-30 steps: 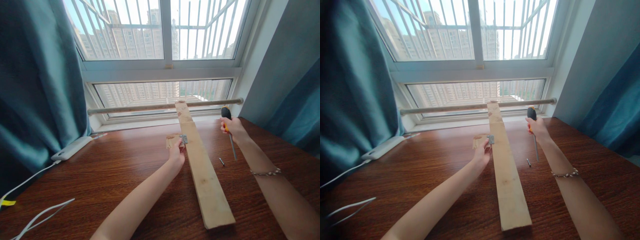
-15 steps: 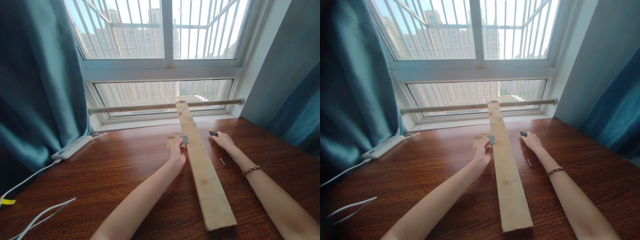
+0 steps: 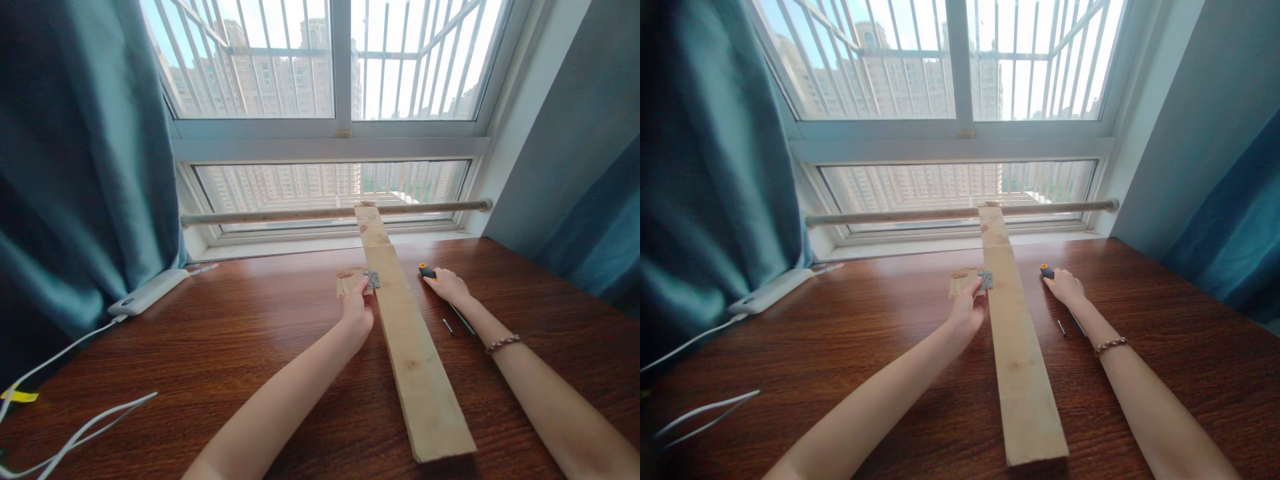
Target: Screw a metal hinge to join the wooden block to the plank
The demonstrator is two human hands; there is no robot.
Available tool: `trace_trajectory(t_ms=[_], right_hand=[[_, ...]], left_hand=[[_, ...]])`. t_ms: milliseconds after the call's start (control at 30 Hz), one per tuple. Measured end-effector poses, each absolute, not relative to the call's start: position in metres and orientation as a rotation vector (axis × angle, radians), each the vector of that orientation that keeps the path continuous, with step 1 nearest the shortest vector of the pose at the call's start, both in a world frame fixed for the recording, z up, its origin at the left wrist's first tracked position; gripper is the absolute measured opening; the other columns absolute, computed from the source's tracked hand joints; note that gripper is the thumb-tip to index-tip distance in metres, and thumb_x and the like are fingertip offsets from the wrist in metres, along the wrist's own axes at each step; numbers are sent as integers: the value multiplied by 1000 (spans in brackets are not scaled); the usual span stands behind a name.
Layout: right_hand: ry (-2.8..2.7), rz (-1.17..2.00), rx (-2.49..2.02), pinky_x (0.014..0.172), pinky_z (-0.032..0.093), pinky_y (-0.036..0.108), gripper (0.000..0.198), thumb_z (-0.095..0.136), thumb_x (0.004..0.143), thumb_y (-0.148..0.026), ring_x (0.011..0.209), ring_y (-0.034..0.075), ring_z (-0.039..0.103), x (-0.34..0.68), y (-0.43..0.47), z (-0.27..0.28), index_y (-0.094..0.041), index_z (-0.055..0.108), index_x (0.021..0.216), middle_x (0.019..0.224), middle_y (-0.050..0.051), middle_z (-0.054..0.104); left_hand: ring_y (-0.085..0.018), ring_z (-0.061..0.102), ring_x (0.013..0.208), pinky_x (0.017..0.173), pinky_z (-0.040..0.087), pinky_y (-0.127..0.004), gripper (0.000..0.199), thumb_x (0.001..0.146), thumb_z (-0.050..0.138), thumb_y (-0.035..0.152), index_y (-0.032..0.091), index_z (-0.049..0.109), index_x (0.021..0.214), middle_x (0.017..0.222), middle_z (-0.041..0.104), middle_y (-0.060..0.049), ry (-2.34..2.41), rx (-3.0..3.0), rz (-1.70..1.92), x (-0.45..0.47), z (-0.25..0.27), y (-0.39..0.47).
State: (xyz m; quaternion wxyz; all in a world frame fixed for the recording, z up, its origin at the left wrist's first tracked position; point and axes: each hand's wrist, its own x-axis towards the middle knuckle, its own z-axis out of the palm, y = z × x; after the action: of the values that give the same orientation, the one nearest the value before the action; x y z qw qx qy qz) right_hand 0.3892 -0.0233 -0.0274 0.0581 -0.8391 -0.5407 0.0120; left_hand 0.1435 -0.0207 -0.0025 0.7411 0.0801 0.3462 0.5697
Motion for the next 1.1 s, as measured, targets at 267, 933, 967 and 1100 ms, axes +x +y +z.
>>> trace_trajectory(t_ms=[267,933,967,1100], right_hand=[[-1633,74,-2581,78,45,36,45,40,88,-47,101,30,60,390,-22,-27,-10,57,107,105,20,63],[-1775,577,-2849,54,49,30,20,72,52,-4,52,21,65,326,-68,44,-12,66,70,54,7,63],[-1780,584,-2870,55,50,31,25,72,48,-1,54,23,66,324,-68,41,-12,66,70,54,7,63],[-1812,596,-2913,61,52,35,39,71,40,8,61,27,67,321,-66,34,-12,66,73,58,8,66]], left_hand=[[-12,63,56,57,52,-23,9,73,63,5,13,60,75,73,68,-5,764,173,1235,144,-3,-20],[-11,58,49,55,49,-24,9,72,61,5,14,59,72,63,65,-2,809,129,1212,142,8,-27],[-12,58,49,55,49,-25,9,72,61,5,14,59,72,63,65,-2,807,128,1208,142,8,-27],[-11,56,48,54,48,-25,7,71,61,8,15,58,71,62,63,-1,802,121,1212,141,10,-29]])
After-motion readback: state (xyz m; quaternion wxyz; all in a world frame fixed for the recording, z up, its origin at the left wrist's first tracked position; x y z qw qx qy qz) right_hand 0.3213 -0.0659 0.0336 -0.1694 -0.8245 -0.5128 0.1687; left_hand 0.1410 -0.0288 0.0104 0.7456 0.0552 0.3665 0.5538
